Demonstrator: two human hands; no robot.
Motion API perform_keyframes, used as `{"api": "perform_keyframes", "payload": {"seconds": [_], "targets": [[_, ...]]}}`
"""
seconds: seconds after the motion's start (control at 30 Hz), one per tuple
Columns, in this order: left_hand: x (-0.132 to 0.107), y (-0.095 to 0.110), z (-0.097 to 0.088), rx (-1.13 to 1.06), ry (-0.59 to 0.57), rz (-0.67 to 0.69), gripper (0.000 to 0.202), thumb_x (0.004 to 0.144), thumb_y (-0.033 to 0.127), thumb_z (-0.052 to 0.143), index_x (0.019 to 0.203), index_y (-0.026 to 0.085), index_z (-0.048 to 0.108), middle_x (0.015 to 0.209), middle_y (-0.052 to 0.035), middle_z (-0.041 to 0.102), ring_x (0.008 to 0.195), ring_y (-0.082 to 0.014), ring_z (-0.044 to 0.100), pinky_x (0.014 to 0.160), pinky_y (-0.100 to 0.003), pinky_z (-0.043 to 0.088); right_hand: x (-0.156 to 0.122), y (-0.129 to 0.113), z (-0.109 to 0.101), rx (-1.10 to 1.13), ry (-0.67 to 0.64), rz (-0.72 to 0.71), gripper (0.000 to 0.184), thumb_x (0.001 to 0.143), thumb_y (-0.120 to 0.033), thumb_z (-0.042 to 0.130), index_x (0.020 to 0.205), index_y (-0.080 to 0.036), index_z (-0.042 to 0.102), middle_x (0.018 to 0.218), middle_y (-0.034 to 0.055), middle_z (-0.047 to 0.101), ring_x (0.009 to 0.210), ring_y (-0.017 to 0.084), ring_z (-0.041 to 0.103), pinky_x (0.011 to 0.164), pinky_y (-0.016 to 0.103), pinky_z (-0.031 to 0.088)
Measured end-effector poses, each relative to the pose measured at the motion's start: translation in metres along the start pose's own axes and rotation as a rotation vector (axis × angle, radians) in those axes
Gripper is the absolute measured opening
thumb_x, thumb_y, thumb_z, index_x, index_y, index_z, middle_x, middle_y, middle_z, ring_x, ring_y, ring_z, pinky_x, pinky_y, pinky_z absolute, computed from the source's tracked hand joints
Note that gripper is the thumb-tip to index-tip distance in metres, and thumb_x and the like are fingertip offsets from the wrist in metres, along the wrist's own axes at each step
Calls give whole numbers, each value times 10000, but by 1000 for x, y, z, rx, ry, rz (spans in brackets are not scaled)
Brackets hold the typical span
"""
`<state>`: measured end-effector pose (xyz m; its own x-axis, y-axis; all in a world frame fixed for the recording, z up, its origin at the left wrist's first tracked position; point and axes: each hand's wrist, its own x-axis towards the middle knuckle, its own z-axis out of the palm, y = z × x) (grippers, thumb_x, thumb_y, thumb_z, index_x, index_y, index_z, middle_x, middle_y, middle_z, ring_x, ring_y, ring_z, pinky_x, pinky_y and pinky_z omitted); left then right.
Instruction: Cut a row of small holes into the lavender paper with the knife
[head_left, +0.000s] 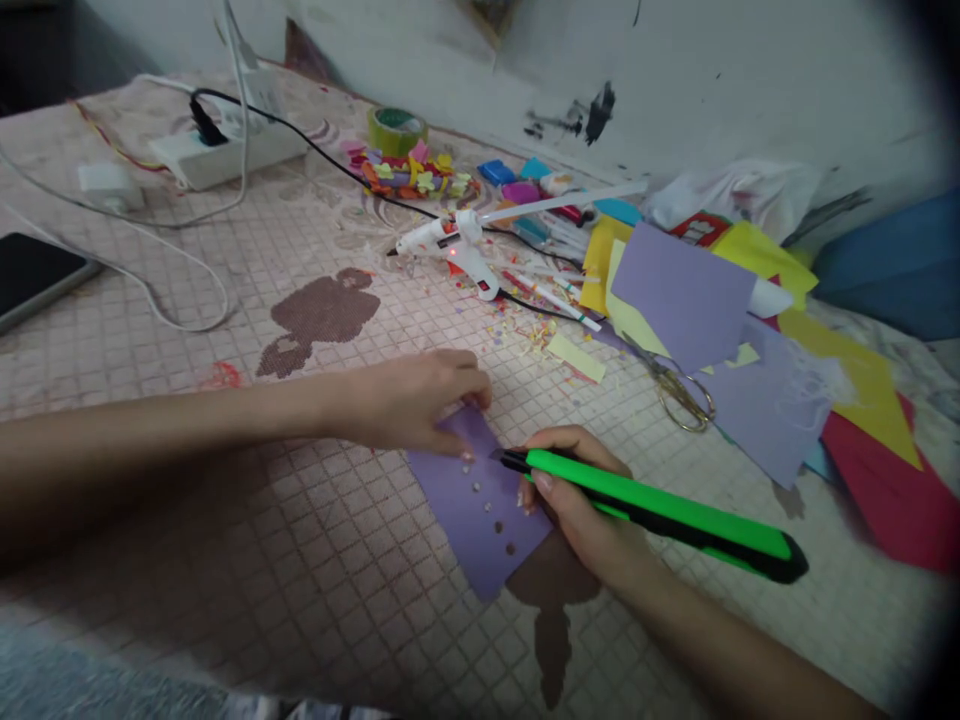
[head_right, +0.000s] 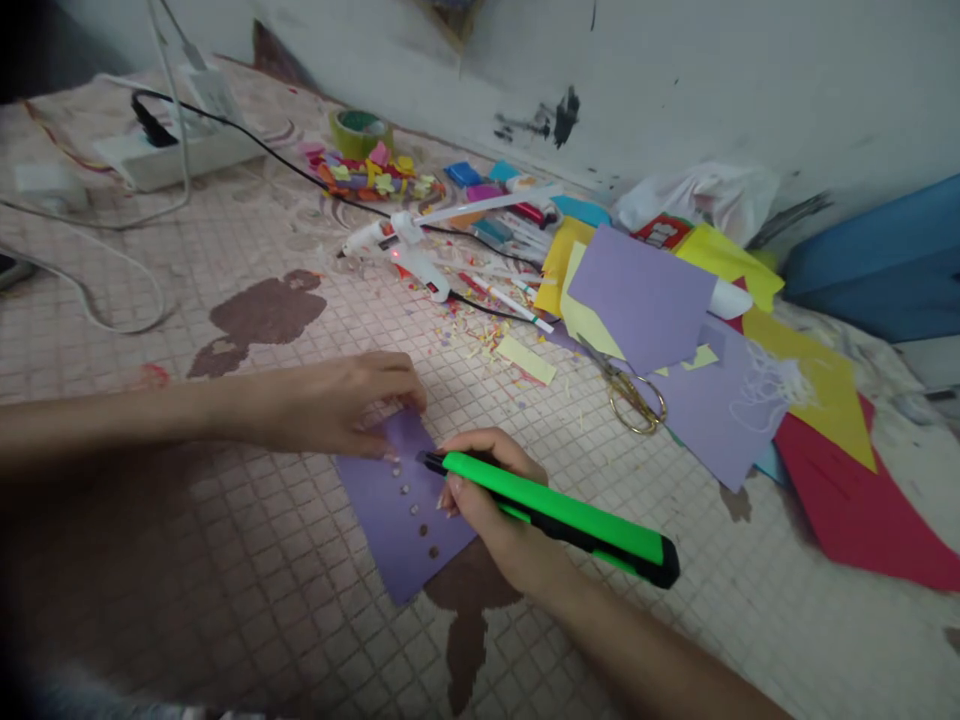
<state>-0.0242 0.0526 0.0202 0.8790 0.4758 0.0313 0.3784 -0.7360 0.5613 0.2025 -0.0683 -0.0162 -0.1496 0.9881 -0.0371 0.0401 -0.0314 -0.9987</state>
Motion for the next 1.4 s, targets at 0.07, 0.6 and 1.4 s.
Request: {"api": "perform_keyframes", "payload": {"seconds": [0.07,0.6,1.4], "targets": [[0,6,7,52,-15,-22,441,733,316,824,1086,159,611,1099,-89,613,1007,-230,596,875,-330,471,-1,1,-1,0,9,12,121,917,-260,652,1037,-258,659,701,-33,694,634,101,646,607,210,528],[1,7,14,33,14,-95,337,782,282,774,1033,153,589,1058,-73,619,974,-218,592,844,-317,446,3,-13,3,-181,-19,-37,127,878,-187,626,976,-258,664,670,-45,694,601,87,656,573,177,526],[4,6,1,67,-146,-44,662,632,359,904,1165,172,558,1181,-87,573,1098,-250,550,917,-334,426,1,-13,9,-407,-148,-172,283,826,-111,622,1057,-271,656,948,-6,709,747,129,660,661,264,521]]}}
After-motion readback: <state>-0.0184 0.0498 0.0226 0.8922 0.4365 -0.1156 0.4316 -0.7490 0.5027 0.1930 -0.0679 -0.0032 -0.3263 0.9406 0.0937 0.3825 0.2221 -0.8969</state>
